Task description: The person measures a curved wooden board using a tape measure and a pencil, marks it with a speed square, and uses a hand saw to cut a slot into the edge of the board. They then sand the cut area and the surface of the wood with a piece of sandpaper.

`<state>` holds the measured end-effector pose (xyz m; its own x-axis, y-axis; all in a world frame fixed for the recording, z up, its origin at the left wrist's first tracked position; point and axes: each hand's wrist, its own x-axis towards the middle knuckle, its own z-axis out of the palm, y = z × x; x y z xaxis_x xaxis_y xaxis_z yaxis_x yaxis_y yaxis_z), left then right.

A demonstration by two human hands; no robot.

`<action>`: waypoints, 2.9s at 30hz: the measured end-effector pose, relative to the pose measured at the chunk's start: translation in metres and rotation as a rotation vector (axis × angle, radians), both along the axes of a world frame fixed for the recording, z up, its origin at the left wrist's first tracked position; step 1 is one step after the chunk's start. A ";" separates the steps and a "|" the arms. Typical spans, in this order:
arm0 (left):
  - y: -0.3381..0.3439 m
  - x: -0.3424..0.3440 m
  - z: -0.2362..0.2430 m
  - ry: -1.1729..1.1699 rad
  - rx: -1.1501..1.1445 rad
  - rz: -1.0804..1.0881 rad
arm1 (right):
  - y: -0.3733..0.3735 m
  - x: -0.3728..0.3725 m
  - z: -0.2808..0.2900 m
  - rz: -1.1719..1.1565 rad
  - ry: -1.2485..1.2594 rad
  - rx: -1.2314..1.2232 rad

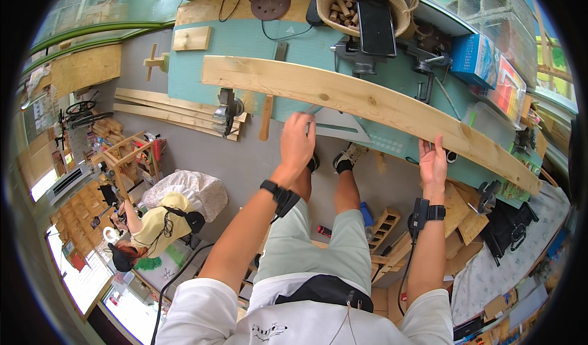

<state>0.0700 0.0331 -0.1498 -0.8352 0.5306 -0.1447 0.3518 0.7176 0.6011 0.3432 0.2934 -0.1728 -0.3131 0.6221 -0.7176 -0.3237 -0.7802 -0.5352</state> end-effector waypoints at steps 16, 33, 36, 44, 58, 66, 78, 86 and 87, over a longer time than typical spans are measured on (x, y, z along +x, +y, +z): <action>-0.151 -0.236 0.122 0.226 -0.164 -0.719 | -0.196 -0.101 0.094 -0.096 0.246 0.013; -0.286 -0.347 0.065 0.499 -0.120 -0.604 | -0.269 -0.200 0.069 -0.146 0.088 0.053; -0.282 -0.344 0.066 0.480 -0.109 -0.640 | -0.273 -0.200 0.069 -0.133 0.101 0.068; -0.260 -0.322 0.063 0.331 -0.114 -0.780 | -0.270 -0.181 0.073 -0.179 0.086 0.091; -0.222 -0.297 0.059 0.182 -0.232 -0.903 | -0.259 -0.156 0.044 -0.179 0.151 0.041; -0.221 -0.293 0.074 0.121 -0.238 -0.847 | -0.266 -0.175 0.049 -0.146 0.041 0.115; -0.220 -0.293 0.074 0.128 -0.240 -0.847 | -0.266 -0.174 0.050 -0.167 0.051 0.103; -0.224 -0.293 0.071 0.138 -0.261 -0.835 | -0.267 -0.173 0.041 -0.139 0.062 0.117; -0.227 -0.296 0.069 0.122 -0.291 -0.819 | -0.269 -0.177 0.040 -0.143 0.063 0.100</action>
